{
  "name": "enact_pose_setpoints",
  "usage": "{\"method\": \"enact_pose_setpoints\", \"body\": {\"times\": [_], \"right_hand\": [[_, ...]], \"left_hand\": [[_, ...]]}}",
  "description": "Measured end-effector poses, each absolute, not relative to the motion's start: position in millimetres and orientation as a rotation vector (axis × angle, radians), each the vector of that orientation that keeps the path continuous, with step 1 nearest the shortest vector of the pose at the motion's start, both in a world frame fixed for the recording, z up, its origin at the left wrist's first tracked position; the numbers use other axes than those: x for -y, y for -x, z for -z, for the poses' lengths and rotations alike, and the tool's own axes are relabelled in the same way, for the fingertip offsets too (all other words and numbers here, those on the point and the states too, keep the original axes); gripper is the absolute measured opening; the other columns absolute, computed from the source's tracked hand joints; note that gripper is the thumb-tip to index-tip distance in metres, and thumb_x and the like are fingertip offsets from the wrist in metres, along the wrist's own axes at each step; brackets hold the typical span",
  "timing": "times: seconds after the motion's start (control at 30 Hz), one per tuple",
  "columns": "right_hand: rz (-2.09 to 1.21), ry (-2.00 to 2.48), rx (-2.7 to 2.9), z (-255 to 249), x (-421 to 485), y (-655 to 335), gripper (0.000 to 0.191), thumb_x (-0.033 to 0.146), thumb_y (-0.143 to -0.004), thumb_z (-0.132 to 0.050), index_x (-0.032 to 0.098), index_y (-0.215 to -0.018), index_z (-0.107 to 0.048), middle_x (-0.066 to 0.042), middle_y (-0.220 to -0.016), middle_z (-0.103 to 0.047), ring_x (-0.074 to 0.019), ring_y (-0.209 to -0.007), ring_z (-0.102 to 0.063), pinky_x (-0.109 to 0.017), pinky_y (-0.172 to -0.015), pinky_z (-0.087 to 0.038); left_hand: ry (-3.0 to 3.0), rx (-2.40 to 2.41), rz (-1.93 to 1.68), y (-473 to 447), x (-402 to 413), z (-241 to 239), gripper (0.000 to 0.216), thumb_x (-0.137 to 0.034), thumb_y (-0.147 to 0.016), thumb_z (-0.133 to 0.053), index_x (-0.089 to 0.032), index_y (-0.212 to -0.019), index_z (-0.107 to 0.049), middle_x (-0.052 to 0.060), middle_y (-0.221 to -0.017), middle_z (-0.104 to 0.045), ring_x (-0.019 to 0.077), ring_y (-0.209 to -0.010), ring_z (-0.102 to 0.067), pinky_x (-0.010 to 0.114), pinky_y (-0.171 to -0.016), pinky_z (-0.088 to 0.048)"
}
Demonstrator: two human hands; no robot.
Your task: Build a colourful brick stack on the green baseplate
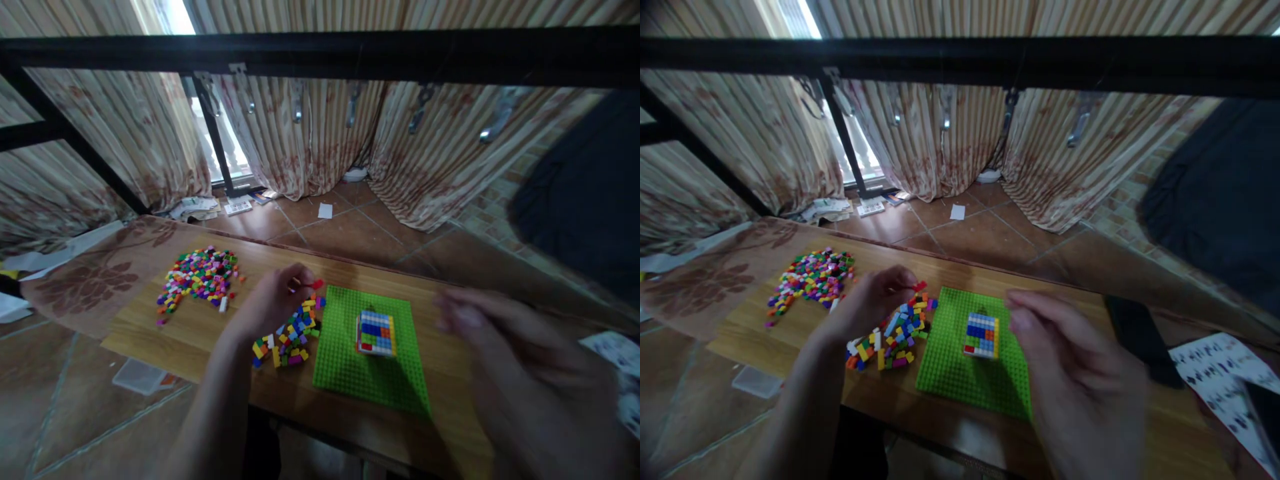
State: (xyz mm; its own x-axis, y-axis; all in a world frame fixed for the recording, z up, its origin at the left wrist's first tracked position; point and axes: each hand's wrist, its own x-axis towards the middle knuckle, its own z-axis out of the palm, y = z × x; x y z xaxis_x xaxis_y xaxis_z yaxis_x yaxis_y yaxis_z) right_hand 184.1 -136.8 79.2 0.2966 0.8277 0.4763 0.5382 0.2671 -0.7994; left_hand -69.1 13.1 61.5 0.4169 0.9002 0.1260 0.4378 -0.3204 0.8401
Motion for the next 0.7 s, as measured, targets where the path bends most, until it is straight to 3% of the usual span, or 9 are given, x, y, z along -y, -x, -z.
{"method": "enact_pose_setpoints", "body": {"times": [0.13,0.27,0.43,0.7], "right_hand": [[-0.476,1.460,1.411,-71,75,-173,0.023,0.037,-0.089,-0.062,0.029,-0.107,-0.071,-0.004,-0.100,-0.073,-0.0214,-0.088,-0.068,-0.035,-0.073,-0.057],[-0.593,1.447,1.478,-42,60,-187,0.027,0.037,-0.089,-0.059,0.025,-0.110,-0.071,-0.007,-0.107,-0.071,-0.0216,-0.095,-0.067,-0.036,-0.082,-0.055],[-0.691,1.444,1.410,-21,58,-202,0.024,0.035,-0.085,-0.062,0.024,-0.102,-0.074,-0.006,-0.105,-0.073,-0.0229,-0.097,-0.068,-0.038,-0.086,-0.054],[-0.768,1.535,1.363,-15,56,-204,0.020,0.036,-0.081,-0.065,0.024,-0.093,-0.076,-0.004,-0.095,-0.076,-0.0223,-0.086,-0.070,-0.038,-0.080,-0.055]], "left_hand": [[-1.944,-0.927,-0.933,8,-5,-47,0.008,-0.016,-0.085,-0.057,-0.017,-0.089,-0.065,0.004,-0.092,-0.071,0.0152,-0.087,-0.066,0.027,-0.082,-0.052],[-2.013,-0.864,-0.912,-25,1,-37,0.016,-0.011,-0.084,-0.056,-0.019,-0.094,-0.065,0.002,-0.092,-0.071,0.0147,-0.088,-0.066,0.027,-0.085,-0.052],[-2.056,-0.834,-0.912,-34,3,-29,0.018,-0.010,-0.086,-0.053,-0.020,-0.097,-0.064,0.003,-0.095,-0.070,0.0146,-0.091,-0.067,0.028,-0.087,-0.053],[-2.018,-0.930,-0.899,-16,1,-14,0.020,-0.008,-0.085,-0.052,-0.017,-0.097,-0.065,0.006,-0.098,-0.071,0.0158,-0.090,-0.067,0.029,-0.086,-0.053]]}}
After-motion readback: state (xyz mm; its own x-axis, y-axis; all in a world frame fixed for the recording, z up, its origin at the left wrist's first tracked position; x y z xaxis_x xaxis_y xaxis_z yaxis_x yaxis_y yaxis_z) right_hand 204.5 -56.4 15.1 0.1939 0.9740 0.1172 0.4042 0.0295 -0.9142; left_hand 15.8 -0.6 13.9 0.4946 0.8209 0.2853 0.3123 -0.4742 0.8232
